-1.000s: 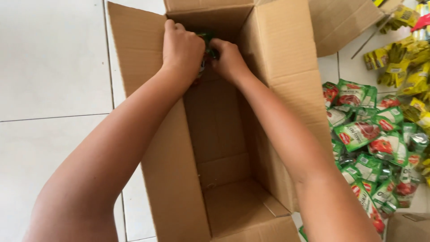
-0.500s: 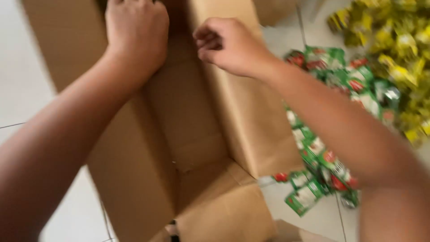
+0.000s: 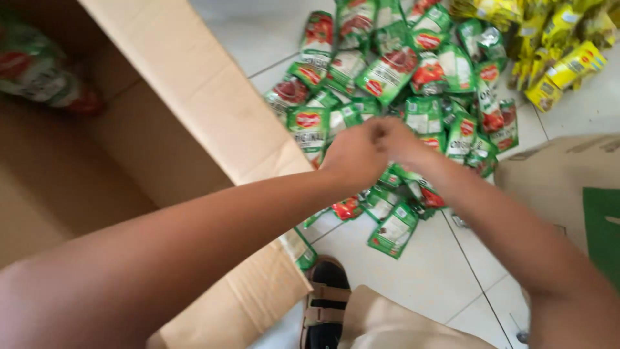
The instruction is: The person sorts food packets by hand, moving green and yellow packets from one cardboard box to another while large piles of green and red packets sit on the floor nearby.
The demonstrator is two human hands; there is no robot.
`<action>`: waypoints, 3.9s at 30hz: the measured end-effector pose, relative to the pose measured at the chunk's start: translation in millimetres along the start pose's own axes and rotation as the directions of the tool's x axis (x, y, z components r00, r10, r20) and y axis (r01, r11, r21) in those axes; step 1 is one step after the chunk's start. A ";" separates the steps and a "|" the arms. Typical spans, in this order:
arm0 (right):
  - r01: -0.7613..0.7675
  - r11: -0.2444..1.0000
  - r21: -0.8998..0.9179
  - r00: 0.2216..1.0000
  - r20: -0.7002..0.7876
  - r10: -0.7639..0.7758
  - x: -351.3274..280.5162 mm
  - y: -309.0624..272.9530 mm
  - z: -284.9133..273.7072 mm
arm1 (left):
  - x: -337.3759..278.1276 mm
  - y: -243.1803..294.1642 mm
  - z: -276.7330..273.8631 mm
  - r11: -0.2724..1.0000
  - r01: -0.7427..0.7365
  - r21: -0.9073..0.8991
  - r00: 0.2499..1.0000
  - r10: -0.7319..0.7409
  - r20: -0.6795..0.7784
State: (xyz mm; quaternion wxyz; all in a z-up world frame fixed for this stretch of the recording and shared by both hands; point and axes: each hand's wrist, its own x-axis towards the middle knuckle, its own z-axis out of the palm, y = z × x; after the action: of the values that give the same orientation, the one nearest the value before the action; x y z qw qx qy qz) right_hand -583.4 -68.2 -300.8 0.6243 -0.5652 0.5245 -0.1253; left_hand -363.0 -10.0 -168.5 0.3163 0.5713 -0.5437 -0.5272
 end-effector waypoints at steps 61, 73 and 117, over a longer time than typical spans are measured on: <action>0.519 0.819 -0.246 0.819 0.416 -0.394 234.9 -250.2 388.0 | -76.5 -126.2 -435.3 0.467 0.345 0.814 0.918 0.011 -0.396; 0.455 0.806 -0.378 0.889 0.145 -0.434 314.5 -176.2 436.4 | -26.2 -174.8 -439.5 0.237 0.347 0.907 0.937 -0.051 -0.345; 0.463 -0.048 -0.885 0.834 0.453 -0.313 -54.5 6.5 61.3 | -7.9 -148.8 115.3 0.790 0.481 0.382 0.835 -0.544 0.074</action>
State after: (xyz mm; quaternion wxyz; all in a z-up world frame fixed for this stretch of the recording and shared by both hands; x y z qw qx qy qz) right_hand -560.2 10.0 -289.9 0.0468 -0.9599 0.2497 0.1189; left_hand -428.1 53.0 -333.8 0.0044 0.6941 -0.4781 -0.5382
